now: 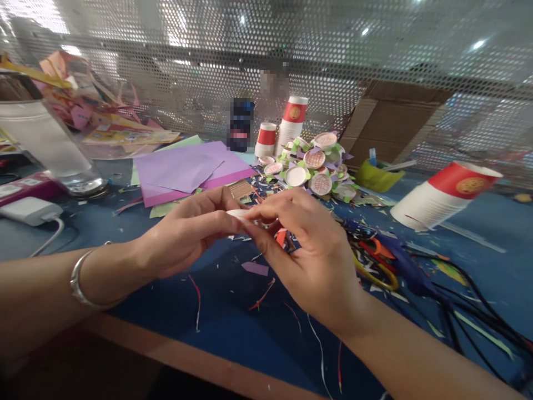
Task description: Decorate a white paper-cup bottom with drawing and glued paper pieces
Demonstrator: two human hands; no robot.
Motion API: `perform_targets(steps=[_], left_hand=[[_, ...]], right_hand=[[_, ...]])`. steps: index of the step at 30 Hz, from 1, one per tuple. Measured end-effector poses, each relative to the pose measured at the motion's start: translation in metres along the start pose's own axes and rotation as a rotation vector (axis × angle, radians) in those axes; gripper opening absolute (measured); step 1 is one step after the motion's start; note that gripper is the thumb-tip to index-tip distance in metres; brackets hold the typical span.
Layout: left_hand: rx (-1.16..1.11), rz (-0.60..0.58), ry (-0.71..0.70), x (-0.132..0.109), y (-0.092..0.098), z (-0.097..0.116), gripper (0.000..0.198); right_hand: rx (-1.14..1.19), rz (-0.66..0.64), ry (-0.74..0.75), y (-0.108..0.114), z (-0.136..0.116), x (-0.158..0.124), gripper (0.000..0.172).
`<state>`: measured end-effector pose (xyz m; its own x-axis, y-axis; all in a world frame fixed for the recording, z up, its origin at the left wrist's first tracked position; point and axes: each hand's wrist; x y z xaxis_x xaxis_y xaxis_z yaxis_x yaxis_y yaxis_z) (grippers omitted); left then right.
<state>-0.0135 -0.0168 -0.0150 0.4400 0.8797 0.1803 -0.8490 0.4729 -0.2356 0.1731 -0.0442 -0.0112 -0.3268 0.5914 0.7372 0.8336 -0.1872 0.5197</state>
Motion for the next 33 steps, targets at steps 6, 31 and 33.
perform_targets(steps=[6, 31, 33], left_hand=[[0.1, -0.118, -0.137, 0.0, 0.006, 0.0, 0.022], [0.113, -0.143, -0.114, 0.003, 0.012, 0.003, 0.025], [0.151, -0.14, -0.127, 0.002, 0.012, 0.004, 0.028]], right_hand=[[0.098, 0.023, -0.125, 0.0, -0.005, -0.001, 0.016], [-0.147, -0.083, 0.141, 0.017, -0.007, 0.004, 0.02], [-0.155, -0.077, 0.156, 0.017, -0.008, 0.004, 0.021]])
Point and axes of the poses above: each hand's wrist, its own x-axis towards the middle knuckle, its own y-axis out of the back of the hand, z = x × y, and after that the axes turned 4 degrees about x, right-handed
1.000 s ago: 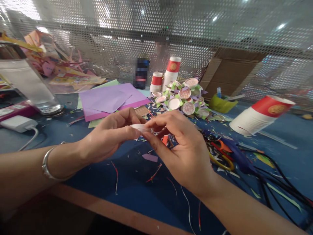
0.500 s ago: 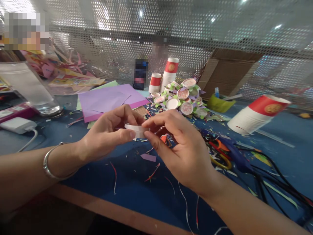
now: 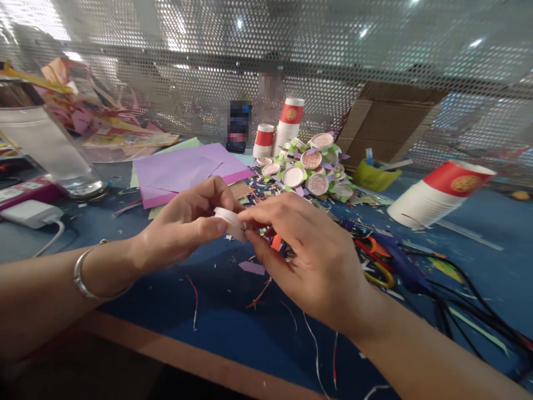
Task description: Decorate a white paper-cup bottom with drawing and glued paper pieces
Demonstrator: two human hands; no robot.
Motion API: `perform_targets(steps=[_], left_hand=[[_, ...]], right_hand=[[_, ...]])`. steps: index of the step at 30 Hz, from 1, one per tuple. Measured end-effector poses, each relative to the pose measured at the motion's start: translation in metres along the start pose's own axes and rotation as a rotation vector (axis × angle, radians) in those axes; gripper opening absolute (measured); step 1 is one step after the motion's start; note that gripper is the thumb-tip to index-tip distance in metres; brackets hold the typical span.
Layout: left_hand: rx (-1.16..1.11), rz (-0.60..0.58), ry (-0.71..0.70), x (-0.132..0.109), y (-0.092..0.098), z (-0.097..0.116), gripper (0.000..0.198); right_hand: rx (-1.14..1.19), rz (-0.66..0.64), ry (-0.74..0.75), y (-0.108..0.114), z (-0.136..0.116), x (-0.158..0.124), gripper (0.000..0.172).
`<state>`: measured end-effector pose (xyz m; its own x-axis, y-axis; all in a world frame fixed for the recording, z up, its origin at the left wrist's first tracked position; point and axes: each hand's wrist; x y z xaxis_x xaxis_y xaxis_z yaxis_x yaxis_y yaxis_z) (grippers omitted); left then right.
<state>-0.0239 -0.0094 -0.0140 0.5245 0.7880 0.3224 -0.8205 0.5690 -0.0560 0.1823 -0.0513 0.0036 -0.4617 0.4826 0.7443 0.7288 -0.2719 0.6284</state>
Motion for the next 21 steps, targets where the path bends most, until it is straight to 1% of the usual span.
perform_targets(steps=[5, 9, 16, 21], left_hand=[[0.095, -0.006, -0.029, -0.0031, -0.0033, 0.0046, 0.034], [0.114, -0.02, -0.074, -0.0055, -0.0062, 0.0075, 0.037], [0.142, -0.003, -0.079, -0.0062, -0.0071, 0.0085, 0.034], [0.129, -0.003, -0.094, -0.003, -0.0061, 0.0049, 0.03]], right_hand=[[-0.049, 0.036, 0.001, -0.0011, -0.0028, -0.0016, 0.024], [-0.061, 0.061, -0.017, -0.0015, -0.0033, -0.0027, 0.023], [-0.072, 0.073, -0.05, -0.0023, -0.0033, -0.0029, 0.02], [-0.074, 0.073, -0.023, -0.0027, -0.0046, -0.0013, 0.02]])
Point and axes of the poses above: each hand's wrist, its own x-axis towards the middle knuckle, its own y-axis out of the back of the hand, z = x × y, and after that the axes turned 4 degrees about x, right-handed
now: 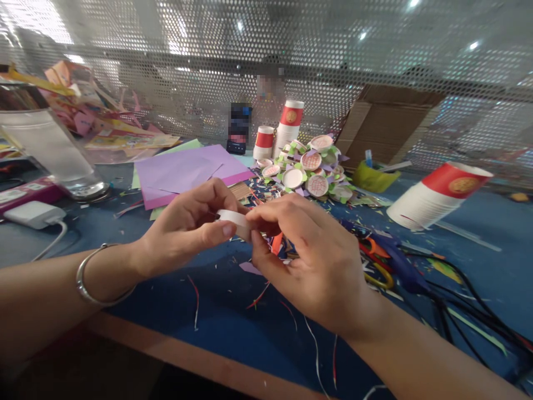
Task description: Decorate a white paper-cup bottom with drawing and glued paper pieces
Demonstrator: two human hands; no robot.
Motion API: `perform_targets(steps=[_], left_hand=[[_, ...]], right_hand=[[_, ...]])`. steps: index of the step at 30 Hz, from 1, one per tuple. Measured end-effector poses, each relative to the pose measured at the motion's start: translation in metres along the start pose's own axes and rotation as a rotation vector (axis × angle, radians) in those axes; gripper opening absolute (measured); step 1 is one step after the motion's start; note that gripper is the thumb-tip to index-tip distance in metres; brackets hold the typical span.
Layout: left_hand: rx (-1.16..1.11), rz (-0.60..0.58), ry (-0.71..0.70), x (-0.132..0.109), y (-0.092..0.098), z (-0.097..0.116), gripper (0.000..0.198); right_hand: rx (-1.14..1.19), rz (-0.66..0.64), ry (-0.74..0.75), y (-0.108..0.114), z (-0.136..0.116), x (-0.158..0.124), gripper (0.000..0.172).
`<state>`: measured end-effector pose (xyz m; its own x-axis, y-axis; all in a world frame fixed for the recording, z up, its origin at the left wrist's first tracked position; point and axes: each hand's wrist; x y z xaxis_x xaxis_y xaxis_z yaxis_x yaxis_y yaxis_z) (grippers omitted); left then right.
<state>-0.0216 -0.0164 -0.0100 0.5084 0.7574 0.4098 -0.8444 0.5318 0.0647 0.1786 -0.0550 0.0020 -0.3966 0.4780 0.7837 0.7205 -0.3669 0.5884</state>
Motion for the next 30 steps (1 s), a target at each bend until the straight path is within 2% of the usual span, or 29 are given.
perform_targets(steps=[7, 14, 25, 30], left_hand=[[0.001, 0.0, -0.009, 0.001, 0.001, 0.001, 0.024], [-0.11, 0.028, -0.014, 0.002, 0.0, -0.005, 0.016], [-0.179, 0.013, 0.06, 0.002, 0.001, -0.004, 0.018], [-0.199, 0.071, 0.088, 0.002, -0.001, -0.002, 0.022]], right_hand=[[0.055, -0.013, -0.052, 0.001, 0.003, -0.001, 0.021], [0.2, -0.045, -0.129, 0.001, 0.01, -0.006, 0.027], [0.346, -0.063, -0.207, 0.0, 0.01, -0.004, 0.025], [0.424, -0.068, -0.273, -0.001, 0.008, -0.002, 0.024]])
Point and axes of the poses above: each hand's wrist, its own x-axis towards the middle knuckle, its own y-axis out of the back of the hand, z = x × y, and after that the axes turned 4 degrees about x, right-handed
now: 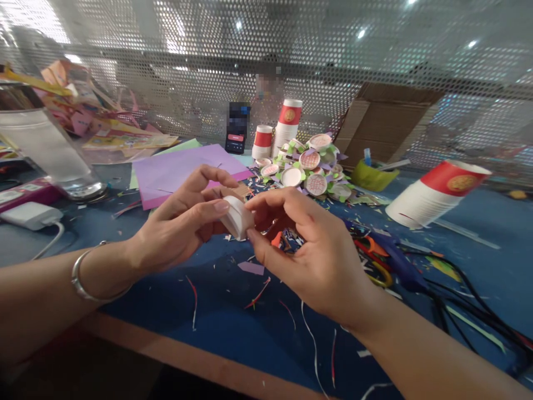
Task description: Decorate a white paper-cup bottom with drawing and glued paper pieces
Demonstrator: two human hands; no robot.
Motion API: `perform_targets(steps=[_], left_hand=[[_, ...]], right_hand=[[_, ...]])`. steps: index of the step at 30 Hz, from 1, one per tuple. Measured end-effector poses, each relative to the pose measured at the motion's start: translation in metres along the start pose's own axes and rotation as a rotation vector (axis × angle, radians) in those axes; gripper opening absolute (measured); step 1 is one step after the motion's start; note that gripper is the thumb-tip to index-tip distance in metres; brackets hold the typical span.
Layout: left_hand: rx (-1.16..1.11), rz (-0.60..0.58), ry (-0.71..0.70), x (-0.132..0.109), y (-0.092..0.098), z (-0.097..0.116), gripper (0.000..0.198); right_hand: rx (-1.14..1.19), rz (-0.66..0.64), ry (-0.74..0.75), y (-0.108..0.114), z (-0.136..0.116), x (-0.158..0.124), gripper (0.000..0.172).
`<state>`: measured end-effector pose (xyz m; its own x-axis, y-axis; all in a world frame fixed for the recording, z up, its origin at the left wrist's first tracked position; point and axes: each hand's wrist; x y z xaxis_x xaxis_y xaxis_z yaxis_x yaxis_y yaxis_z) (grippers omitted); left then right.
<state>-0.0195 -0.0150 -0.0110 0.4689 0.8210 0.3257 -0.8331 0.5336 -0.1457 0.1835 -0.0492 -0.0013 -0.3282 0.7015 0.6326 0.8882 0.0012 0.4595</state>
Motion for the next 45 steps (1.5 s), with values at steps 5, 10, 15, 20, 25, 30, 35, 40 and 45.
perform_targets(steps=[5, 10, 15, 20, 25, 30, 35, 40, 45], left_hand=[[-0.001, -0.02, 0.0, -0.001, -0.003, -0.001, 0.015], [-0.009, -0.037, 0.014, -0.001, -0.003, -0.006, 0.02], [0.107, -0.106, -0.074, -0.001, 0.001, -0.009, 0.031], [0.209, -0.083, -0.114, -0.001, 0.002, -0.01, 0.037], [0.291, -0.027, -0.116, -0.001, 0.001, -0.013, 0.031], [0.223, 0.021, -0.048, 0.0, -0.002, -0.014, 0.031], [0.146, 0.002, 0.062, -0.001, -0.006, -0.01, 0.032], [0.165, 0.004, 0.044, -0.001, -0.005, -0.009, 0.035], [0.271, 0.047, -0.01, 0.0, -0.004, -0.01, 0.035]], right_hand=[[0.003, 0.003, -0.037, -0.001, 0.001, 0.002, 0.021], [0.018, -0.002, -0.075, -0.002, 0.003, 0.001, 0.021], [0.03, 0.007, -0.097, -0.002, -0.002, 0.003, 0.015], [0.002, 0.005, -0.122, -0.003, -0.003, 0.003, 0.017], [0.039, -0.008, -0.138, -0.008, -0.002, 0.002, 0.014], [0.076, -0.018, -0.132, -0.012, -0.002, 0.002, 0.017], [0.065, 0.0, -0.136, -0.014, -0.002, 0.0, 0.02], [0.013, 0.061, -0.099, -0.018, -0.004, -0.003, 0.02], [-0.072, 0.082, -0.089, -0.021, -0.002, -0.004, 0.02]])
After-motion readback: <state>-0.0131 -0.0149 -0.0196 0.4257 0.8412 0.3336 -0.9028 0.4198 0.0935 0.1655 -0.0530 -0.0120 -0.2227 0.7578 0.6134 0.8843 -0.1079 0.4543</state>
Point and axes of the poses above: each hand's wrist, its own x-axis towards the middle knuckle, its own y-axis out of the back of the hand, z = x × y, and after that the axes turned 4 degrees about x, right-handed
